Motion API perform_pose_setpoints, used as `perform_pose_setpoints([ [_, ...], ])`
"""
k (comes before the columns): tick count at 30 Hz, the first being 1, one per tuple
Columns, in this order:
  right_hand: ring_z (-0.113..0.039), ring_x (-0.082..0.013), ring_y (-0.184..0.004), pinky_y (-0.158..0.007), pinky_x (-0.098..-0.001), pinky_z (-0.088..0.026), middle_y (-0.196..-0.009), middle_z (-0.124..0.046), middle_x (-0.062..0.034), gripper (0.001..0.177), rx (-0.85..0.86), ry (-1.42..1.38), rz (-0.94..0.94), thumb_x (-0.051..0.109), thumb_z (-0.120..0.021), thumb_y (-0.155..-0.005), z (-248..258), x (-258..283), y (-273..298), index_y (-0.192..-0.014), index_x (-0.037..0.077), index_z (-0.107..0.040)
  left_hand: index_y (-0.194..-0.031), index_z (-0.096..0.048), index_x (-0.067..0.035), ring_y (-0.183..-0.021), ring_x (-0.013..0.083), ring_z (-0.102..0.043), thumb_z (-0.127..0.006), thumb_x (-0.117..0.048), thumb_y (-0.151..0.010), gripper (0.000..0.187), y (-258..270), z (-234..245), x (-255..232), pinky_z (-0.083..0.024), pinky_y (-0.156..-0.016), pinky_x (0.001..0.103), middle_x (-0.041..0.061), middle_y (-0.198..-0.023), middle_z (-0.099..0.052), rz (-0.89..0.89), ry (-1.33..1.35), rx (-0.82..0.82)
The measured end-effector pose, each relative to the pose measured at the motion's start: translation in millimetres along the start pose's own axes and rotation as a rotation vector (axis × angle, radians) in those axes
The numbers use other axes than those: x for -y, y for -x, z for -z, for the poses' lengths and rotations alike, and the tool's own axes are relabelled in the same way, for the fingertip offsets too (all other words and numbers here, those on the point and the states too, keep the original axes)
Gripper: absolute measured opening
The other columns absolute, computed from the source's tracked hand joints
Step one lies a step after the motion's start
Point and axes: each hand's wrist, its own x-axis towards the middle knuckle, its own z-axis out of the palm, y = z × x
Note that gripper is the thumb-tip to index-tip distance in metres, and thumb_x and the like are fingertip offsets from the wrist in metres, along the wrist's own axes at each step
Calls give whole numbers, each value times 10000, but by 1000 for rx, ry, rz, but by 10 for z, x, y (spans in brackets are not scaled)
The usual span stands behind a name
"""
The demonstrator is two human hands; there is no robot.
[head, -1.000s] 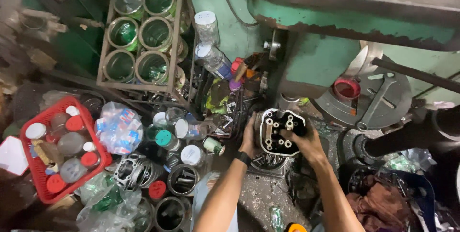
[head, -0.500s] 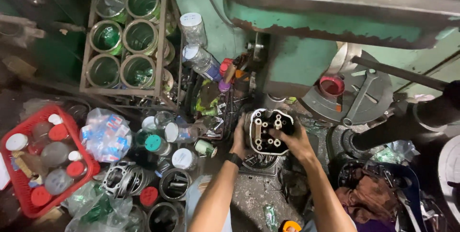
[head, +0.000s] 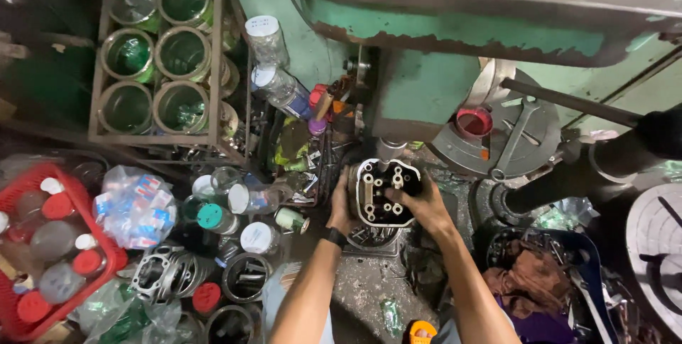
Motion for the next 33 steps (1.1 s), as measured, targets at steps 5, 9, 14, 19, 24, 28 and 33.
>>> perform_pose_setpoints([
  [5,-643,-181,-1147,-1019,-340,-517,-1248,-713,-61,769,-19,54,-25,210,-891,-706,-2,41,19,-1382,42,-566,-1306,-668,-126,-1043,265,-691,-496,-587,-995,582,-168,145,70,-580,-923,426,92,-1210,-719,-28,45,61],
  [9,-626,-170,-1193,-1037,-334,-505,-1294,-689,-48,864,-26,104,-50,227,-900,-701,-4,110,40,-1446,67,-492,-1322,-653,-117,-1070,266,-693,-489,-584,-991,596,19,-34,1,-582,-929,432,101,-1229,-712,-7,47,57],
  [14,-637,-163,-1175,-1034,-329,-512,-1275,-705,-50,796,-1,76,-46,219,-887,-722,-7,106,55,-1417,65,-531,-1321,-650,-122,-1069,277,-691,-474,-586,-983,601,39,-50,-5,-578,-925,438,100,-1225,-712,-2,33,21],
  [19,-656,-160,-1117,-1005,-336,-535,-1221,-731,-59,669,18,46,-19,193,-880,-741,0,32,26,-1334,35,-614,-1333,-642,-111,-1085,270,-683,-474,-569,-1006,587,2,14,22,-570,-943,437,100,-1238,-703,-80,2,111],
  [24,-660,-153,-1095,-988,-329,-540,-1207,-734,-51,646,31,18,-25,187,-872,-752,0,41,32,-1326,36,-618,-1333,-641,-122,-1095,266,-675,-474,-579,-995,592,-83,79,54,-570,-943,424,87,-1236,-709,-56,36,76],
  [28,-648,-145,-1107,-994,-326,-530,-1224,-718,-42,682,13,8,1,172,-873,-744,-26,102,47,-1350,47,-587,-1344,-643,-130,-1103,260,-666,-490,-586,-996,594,4,6,12,-564,-949,422,81,-1243,-704,-73,10,82],
  [33,-666,-163,-1095,-984,-340,-555,-1221,-725,-57,706,-3,-22,11,172,-880,-727,-18,176,83,-1354,36,-585,-1340,-643,-167,-1075,283,-670,-475,-631,-941,635,207,-249,-112,-551,-943,469,82,-1237,-707,32,-93,-60],
])
